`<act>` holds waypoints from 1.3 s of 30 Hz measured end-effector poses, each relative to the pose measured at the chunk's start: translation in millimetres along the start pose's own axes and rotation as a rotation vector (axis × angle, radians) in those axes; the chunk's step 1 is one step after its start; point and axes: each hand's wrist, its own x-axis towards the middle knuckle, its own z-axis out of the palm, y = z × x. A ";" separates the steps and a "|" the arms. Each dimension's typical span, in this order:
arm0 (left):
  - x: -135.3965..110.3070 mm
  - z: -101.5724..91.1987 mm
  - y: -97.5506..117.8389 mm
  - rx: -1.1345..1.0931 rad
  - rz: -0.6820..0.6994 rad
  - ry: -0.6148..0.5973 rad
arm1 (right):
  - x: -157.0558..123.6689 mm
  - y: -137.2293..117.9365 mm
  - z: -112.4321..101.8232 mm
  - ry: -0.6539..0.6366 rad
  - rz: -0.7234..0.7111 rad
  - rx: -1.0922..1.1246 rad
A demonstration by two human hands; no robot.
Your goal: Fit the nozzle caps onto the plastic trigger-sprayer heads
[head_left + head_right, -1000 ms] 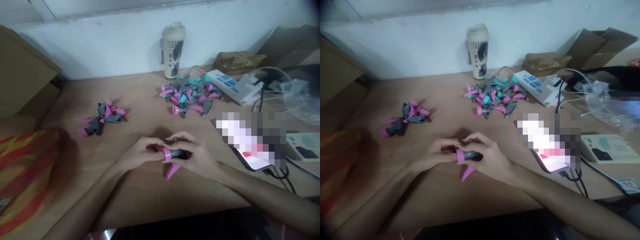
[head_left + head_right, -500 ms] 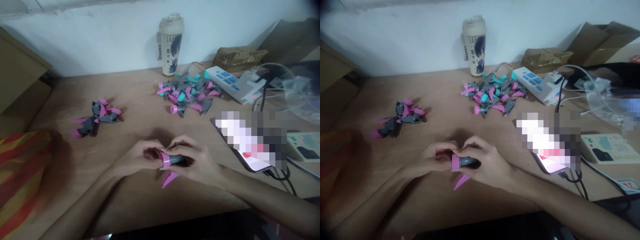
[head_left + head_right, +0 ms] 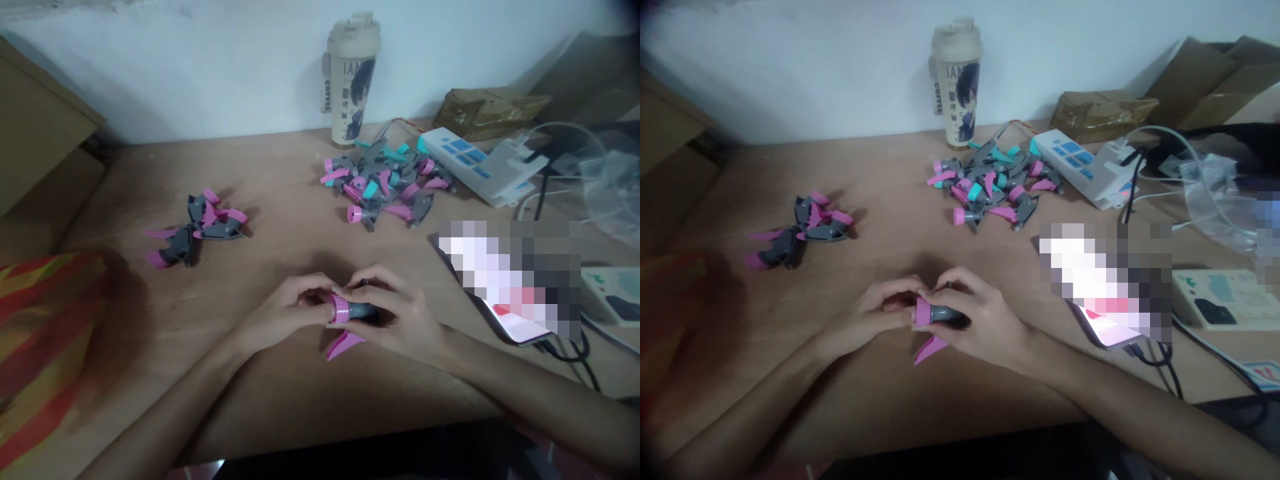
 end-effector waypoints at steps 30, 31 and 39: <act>-21.3 36.7 8.7 0.762 0.723 0.685 | 5.9 4.9 -11.1 0.087 0.093 0.216; -21.2 37.8 8.6 0.765 0.718 0.695 | 5.8 5.3 -11.1 0.092 0.093 0.204; -19.7 38.4 4.3 0.622 0.550 0.634 | 3.9 6.1 -8.7 0.067 0.124 0.155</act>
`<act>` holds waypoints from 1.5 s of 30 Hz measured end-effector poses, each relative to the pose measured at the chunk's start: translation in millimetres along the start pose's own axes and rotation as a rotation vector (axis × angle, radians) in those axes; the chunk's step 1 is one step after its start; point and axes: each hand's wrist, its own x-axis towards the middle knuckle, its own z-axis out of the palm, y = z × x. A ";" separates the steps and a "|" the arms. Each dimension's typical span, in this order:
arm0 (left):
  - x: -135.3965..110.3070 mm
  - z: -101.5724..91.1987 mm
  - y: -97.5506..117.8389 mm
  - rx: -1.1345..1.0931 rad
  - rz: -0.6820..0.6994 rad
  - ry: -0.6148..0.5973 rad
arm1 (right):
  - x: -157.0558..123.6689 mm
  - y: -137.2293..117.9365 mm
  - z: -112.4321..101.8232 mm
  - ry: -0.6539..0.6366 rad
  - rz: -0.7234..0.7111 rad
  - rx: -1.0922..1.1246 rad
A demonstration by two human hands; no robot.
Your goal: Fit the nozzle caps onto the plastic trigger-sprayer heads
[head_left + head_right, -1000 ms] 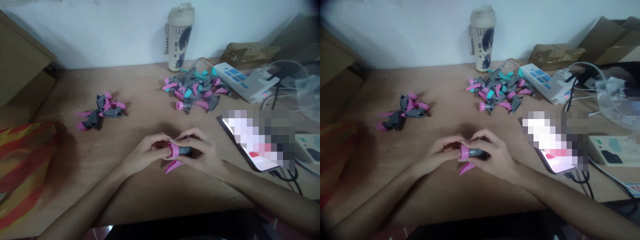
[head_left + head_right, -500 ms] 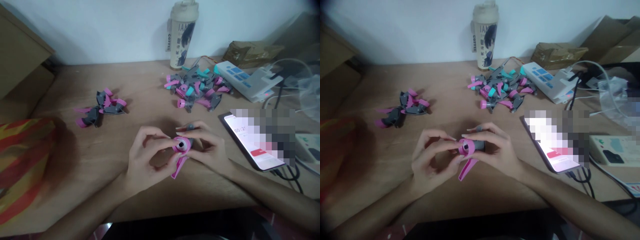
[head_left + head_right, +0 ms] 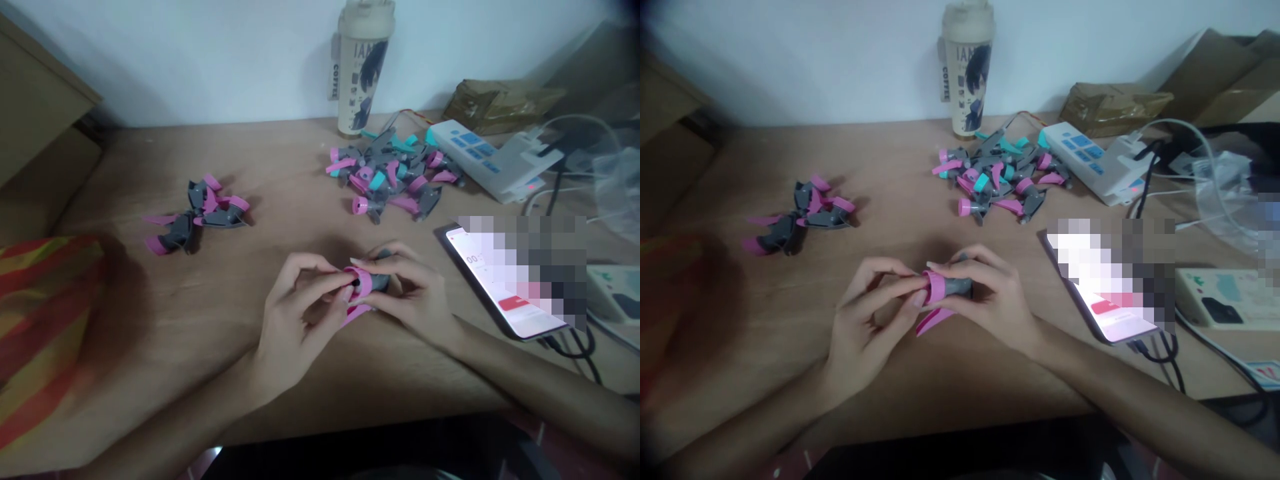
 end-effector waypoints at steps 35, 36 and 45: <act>4.3 -15.4 -7.1 0.176 0.095 0.278 | 4.2 14.5 2.7 0.053 0.193 0.218; 4.6 -15.7 -7.2 0.184 0.120 0.323 | 4.3 14.4 2.8 0.044 0.206 0.257; 3.5 -7.0 -14.0 0.161 0.295 0.146 | 1.9 7.6 8.1 -0.134 0.249 0.491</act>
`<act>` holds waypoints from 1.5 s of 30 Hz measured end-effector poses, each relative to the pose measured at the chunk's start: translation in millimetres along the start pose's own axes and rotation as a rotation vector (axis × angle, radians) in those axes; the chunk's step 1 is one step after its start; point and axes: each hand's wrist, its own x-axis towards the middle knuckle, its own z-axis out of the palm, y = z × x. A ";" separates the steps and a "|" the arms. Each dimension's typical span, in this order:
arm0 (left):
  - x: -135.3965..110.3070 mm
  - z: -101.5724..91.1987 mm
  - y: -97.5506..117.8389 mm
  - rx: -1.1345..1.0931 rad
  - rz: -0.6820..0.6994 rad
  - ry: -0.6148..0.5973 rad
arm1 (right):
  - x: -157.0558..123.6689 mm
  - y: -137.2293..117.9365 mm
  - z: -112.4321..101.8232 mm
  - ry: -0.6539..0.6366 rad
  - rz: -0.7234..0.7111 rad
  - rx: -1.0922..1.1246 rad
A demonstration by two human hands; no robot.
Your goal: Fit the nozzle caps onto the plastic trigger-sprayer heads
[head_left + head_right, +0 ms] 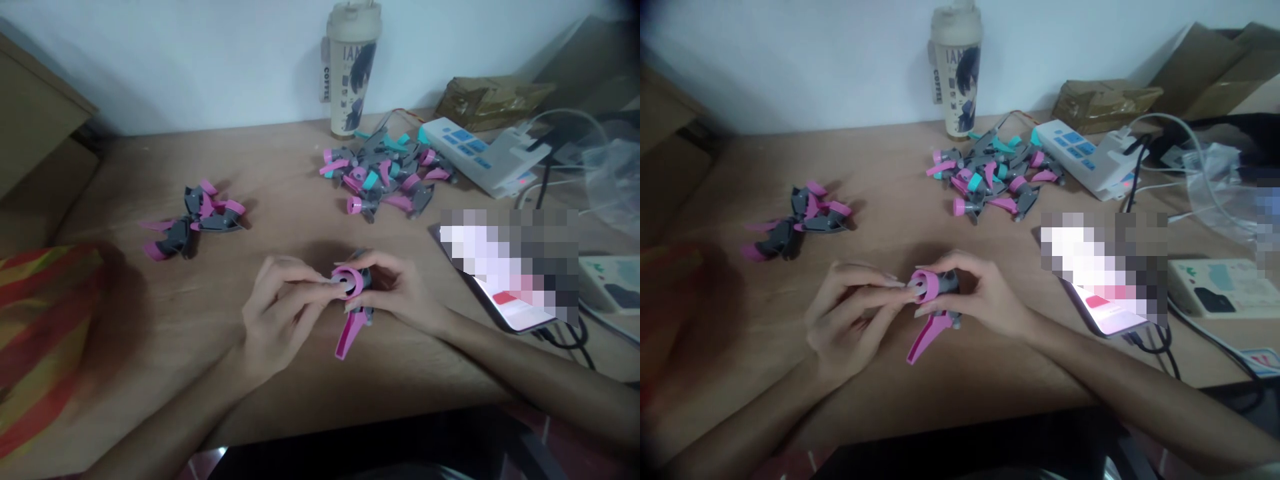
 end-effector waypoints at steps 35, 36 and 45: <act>10.4 -1.2 6.7 -0.118 -0.391 -0.273 | 1.6 0.0 -8.3 0.038 -0.292 -0.478; 10.5 -1.1 6.1 -0.136 -0.393 -0.279 | 1.6 0.0 -8.2 0.040 -0.295 -0.487; 9.7 1.9 2.3 -0.184 -0.422 -0.310 | 2.9 1.2 -7.1 0.059 -0.305 -0.583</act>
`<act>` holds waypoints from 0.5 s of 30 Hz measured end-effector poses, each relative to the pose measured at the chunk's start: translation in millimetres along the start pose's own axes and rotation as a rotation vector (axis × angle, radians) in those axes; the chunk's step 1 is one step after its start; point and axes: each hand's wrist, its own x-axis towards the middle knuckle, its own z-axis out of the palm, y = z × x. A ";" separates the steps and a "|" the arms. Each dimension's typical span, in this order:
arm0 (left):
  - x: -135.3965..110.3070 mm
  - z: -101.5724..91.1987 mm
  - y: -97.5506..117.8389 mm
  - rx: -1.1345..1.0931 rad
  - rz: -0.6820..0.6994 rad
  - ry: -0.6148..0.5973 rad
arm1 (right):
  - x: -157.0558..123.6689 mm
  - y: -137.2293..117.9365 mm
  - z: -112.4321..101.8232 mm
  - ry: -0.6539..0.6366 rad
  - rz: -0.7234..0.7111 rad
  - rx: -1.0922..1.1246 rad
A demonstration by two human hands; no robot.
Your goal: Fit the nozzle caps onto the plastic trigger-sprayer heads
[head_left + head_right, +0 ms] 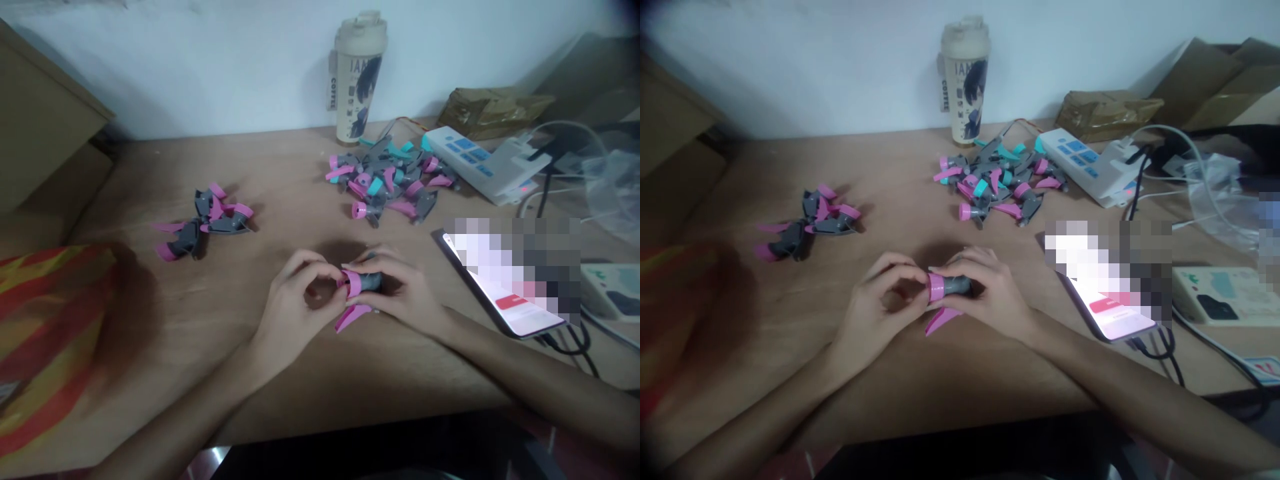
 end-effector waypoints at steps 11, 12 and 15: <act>-5.8 2.8 -1.5 0.009 0.136 0.072 | -3.0 4.8 2.6 0.024 0.048 0.060; -5.8 2.6 -2.5 0.002 0.146 0.057 | -3.6 5.4 3.1 0.021 0.054 0.065; -6.6 2.9 -6.3 0.007 0.198 0.042 | -3.3 3.9 2.8 0.004 0.058 0.036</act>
